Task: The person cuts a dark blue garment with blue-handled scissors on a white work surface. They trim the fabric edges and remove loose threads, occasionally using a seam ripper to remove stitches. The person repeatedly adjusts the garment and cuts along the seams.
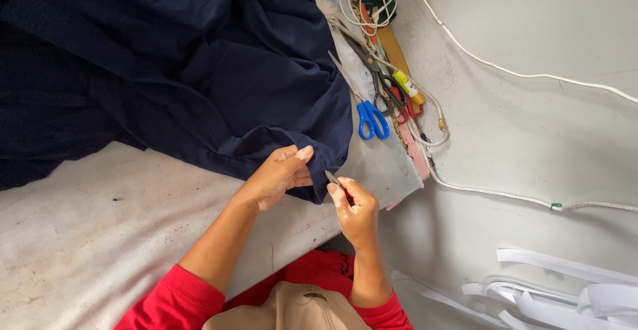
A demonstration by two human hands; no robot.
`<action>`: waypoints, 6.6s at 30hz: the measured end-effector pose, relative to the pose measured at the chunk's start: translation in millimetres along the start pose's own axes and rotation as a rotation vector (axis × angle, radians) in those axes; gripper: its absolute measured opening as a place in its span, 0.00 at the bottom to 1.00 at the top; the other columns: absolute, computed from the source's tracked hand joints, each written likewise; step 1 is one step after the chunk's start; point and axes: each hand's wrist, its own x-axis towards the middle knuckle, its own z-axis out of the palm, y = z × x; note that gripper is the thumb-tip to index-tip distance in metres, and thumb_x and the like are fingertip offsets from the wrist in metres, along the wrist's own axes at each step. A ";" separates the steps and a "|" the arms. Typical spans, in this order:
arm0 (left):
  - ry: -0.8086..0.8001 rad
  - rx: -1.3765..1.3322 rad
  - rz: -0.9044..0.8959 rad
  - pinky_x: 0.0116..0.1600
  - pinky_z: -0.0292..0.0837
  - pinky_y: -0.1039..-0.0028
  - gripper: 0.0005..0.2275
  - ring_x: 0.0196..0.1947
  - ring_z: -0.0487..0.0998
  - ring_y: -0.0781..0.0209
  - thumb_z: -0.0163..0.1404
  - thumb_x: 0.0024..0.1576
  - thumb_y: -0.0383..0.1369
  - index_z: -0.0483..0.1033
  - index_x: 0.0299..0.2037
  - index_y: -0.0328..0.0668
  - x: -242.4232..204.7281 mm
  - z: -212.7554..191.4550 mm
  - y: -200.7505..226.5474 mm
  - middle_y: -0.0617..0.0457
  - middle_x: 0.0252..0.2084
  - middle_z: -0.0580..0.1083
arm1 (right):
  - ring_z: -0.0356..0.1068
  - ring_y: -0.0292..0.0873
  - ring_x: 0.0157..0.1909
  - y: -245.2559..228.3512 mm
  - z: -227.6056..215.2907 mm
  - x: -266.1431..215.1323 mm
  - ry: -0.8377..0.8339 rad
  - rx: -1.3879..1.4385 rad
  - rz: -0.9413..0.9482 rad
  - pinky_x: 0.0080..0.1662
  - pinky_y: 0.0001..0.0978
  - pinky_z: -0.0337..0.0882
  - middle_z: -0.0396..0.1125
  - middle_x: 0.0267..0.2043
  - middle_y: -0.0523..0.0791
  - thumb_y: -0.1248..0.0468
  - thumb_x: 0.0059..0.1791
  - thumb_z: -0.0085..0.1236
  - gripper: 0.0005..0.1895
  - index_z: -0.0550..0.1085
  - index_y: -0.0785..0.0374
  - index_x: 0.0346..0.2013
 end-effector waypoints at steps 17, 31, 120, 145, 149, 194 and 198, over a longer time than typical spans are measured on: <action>-0.037 0.072 0.020 0.49 0.79 0.58 0.17 0.20 0.68 0.73 0.52 0.62 0.36 0.61 0.22 0.49 -18.4 8.4 15.7 0.66 0.19 0.54 | 0.62 0.43 0.14 36.2 -31.5 13.2 -0.394 1.121 -0.215 0.24 0.33 0.66 0.64 0.12 0.50 0.59 0.54 0.55 0.24 0.69 0.66 0.15; -0.078 0.092 0.020 0.50 0.78 0.56 0.18 0.26 0.75 0.66 0.52 0.62 0.37 0.58 0.22 0.48 5.7 -10.8 -17.6 0.61 0.21 0.57 | 0.50 0.29 0.17 -29.9 -12.5 33.5 -0.223 0.462 -0.213 0.24 0.21 0.57 0.50 0.12 0.38 0.71 0.46 0.64 0.02 0.78 0.66 0.31; -0.017 -0.012 -0.007 0.61 0.72 0.54 0.09 0.44 0.80 0.53 0.50 0.60 0.37 0.71 0.35 0.39 18.9 -17.7 -36.9 0.48 0.34 0.74 | 0.69 0.44 0.19 -66.0 -22.0 17.7 -0.578 0.281 -0.449 0.27 0.32 0.71 0.68 0.18 0.40 0.62 0.52 0.59 0.12 0.76 0.54 0.23; -0.230 0.165 -0.175 0.32 0.78 0.77 0.43 0.29 0.78 0.62 0.20 0.60 0.69 0.75 0.49 0.33 -8.2 39.0 -84.3 0.46 0.32 0.78 | 0.54 0.28 0.14 -51.8 1.7 84.7 -0.045 0.415 0.162 0.19 0.20 0.55 0.54 0.14 0.38 0.69 0.46 0.57 0.02 0.74 0.63 0.28; -0.072 -0.269 -0.054 0.53 0.75 0.72 0.47 0.46 0.74 0.60 0.30 0.56 0.69 0.65 0.64 0.24 2.1 26.9 -72.5 0.42 0.54 0.73 | 0.52 0.32 0.11 -57.4 0.2 61.7 0.069 0.482 0.267 0.17 0.22 0.56 0.52 0.16 0.40 0.68 0.48 0.57 0.05 0.72 0.63 0.28; 0.049 -0.316 0.277 0.57 0.76 0.55 0.11 0.43 0.84 0.46 0.46 0.62 0.30 0.76 0.33 0.29 27.5 -10.2 -47.8 0.31 0.39 0.80 | 0.63 0.33 0.25 -36.7 -36.9 10.0 -0.656 0.401 -0.067 0.28 0.26 0.67 0.71 0.20 0.43 0.64 0.48 0.62 0.03 0.79 0.58 0.31; 0.054 -0.361 0.263 0.56 0.76 0.55 0.10 0.42 0.84 0.45 0.45 0.62 0.29 0.73 0.29 0.33 16.5 -2.1 -36.0 0.31 0.38 0.80 | 0.66 0.35 0.28 -43.3 -49.1 11.7 -0.825 0.433 -0.074 0.31 0.29 0.70 0.69 0.24 0.44 0.57 0.41 0.76 0.16 0.81 0.61 0.36</action>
